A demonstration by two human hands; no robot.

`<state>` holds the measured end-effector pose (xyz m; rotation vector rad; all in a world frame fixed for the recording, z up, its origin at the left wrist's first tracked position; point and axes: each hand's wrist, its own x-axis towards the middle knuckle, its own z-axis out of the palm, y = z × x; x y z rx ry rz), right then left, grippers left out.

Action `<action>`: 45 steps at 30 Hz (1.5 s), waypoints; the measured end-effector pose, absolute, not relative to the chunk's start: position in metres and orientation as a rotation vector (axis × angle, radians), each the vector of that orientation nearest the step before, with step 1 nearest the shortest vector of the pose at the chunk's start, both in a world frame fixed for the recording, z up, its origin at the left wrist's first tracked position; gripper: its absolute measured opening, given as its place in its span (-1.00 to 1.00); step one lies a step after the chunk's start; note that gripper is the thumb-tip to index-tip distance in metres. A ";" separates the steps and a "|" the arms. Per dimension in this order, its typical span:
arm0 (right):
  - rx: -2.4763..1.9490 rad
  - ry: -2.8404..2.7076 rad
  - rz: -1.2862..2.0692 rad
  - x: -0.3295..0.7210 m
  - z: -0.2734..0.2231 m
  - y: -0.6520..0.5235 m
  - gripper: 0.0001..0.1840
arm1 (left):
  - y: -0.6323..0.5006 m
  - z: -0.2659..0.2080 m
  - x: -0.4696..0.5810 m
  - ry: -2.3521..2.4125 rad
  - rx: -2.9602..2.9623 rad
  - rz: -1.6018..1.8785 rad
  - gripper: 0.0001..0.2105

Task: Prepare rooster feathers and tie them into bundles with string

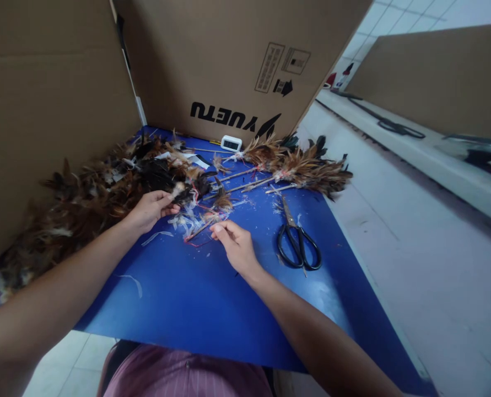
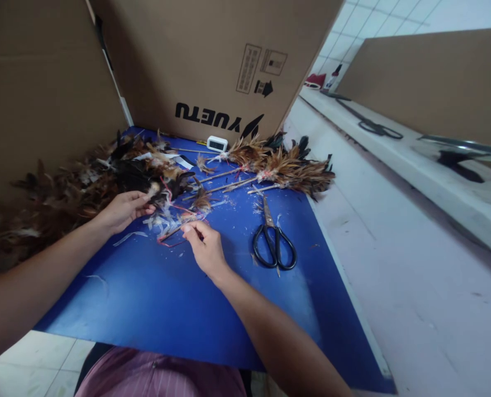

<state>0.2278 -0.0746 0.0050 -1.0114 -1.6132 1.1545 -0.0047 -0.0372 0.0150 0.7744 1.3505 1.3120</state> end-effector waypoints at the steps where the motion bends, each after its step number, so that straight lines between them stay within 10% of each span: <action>1: -1.011 -1.613 1.152 0.226 0.006 -0.073 -0.76 | -0.038 0.016 -0.006 1.326 0.740 1.330 -0.88; 34: -1.152 -1.341 1.278 0.196 0.020 0.022 -0.86 | -0.050 0.032 -0.007 1.157 0.701 1.627 -0.87; 40: -1.252 -1.746 0.621 0.198 0.025 0.009 -0.59 | -0.049 0.033 -0.012 1.085 0.754 1.746 -0.91; 45: -1.052 -2.258 0.499 0.171 0.033 -0.011 -0.83 | -0.050 0.036 -0.013 1.033 0.775 1.833 -0.91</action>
